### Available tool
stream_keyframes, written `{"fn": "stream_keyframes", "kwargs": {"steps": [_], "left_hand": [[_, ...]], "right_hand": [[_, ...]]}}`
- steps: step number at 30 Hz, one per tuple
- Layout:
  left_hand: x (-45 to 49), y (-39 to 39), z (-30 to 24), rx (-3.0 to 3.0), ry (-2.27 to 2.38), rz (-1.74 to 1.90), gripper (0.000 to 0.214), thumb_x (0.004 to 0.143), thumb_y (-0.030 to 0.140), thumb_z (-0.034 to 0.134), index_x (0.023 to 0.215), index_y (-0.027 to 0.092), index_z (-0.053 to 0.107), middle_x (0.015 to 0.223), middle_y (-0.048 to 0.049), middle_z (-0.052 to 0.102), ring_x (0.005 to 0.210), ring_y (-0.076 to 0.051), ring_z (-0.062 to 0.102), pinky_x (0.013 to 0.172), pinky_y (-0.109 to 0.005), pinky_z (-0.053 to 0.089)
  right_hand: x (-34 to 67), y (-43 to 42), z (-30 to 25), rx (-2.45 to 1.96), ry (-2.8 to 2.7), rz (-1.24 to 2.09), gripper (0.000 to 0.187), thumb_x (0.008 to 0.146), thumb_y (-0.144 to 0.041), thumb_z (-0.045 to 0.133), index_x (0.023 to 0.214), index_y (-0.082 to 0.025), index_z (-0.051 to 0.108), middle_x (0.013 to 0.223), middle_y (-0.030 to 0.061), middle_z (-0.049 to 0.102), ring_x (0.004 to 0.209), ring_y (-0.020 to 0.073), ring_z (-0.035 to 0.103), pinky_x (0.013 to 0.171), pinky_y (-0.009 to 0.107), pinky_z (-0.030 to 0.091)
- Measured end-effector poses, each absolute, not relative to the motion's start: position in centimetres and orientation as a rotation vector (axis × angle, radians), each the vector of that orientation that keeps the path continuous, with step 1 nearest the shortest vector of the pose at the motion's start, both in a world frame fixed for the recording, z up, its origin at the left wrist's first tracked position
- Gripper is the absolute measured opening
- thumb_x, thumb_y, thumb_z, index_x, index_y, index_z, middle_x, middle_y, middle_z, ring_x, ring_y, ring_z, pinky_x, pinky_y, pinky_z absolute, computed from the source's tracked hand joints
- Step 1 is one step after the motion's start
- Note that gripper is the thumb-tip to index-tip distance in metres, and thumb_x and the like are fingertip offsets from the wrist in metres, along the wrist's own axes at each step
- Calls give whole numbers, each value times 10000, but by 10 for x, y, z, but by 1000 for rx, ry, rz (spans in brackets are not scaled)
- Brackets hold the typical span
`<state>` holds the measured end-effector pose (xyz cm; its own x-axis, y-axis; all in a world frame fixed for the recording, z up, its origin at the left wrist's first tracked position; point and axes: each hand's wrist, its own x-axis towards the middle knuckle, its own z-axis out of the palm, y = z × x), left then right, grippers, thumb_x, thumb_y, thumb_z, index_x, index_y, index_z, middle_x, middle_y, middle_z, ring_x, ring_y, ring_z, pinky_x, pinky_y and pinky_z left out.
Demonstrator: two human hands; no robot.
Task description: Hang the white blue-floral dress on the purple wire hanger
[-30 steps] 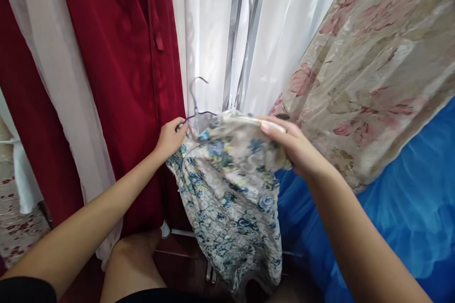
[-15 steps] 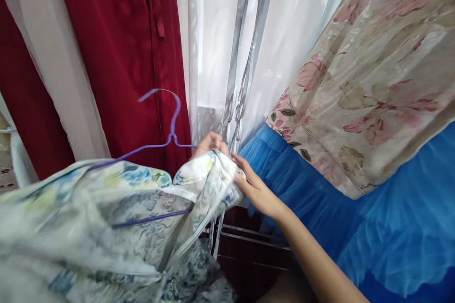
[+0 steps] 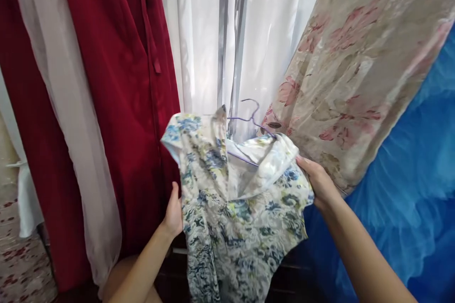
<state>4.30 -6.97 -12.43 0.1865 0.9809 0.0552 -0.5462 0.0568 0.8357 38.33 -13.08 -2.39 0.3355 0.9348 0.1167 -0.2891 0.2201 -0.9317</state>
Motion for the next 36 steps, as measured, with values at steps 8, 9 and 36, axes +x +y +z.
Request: {"fn": "stream_keyframes", "kwargs": {"steps": [8, 9, 36], "left_hand": [[52, -113, -199, 891, 1004, 1375, 690, 520, 361, 939, 1140, 160, 711, 1097, -109, 775, 1161, -352, 683, 1069, -451, 503], [57, -122, -207, 877, 1027, 1352, 668, 541, 377, 930, 1136, 162, 717, 1092, -108, 777, 1167, -348, 680, 1072, -447, 501], [68, -172, -227, 1319, 1444, 1728, 629, 778, 416, 781, 1317, 214, 526, 1328, -151, 614, 1263, -354, 592, 1070, -486, 489]], "right_hand": [[374, -142, -32, -1112, -1143, 1026, 414, 759, -531, 804, 927, -156, 753, 834, 92, 771, 670, 228, 696, 588, 300, 532], [373, -147, -44, -1145, -1134, 855, 429, 770, -531, 794, 985, -163, 744, 922, 95, 768, 766, 240, 700, 651, 310, 538], [220, -212, -205, -1123, -837, 1175, 414, 857, -542, 677, 659, -198, 557, 472, -47, 464, 450, 100, 302, 490, 248, 211]]}}
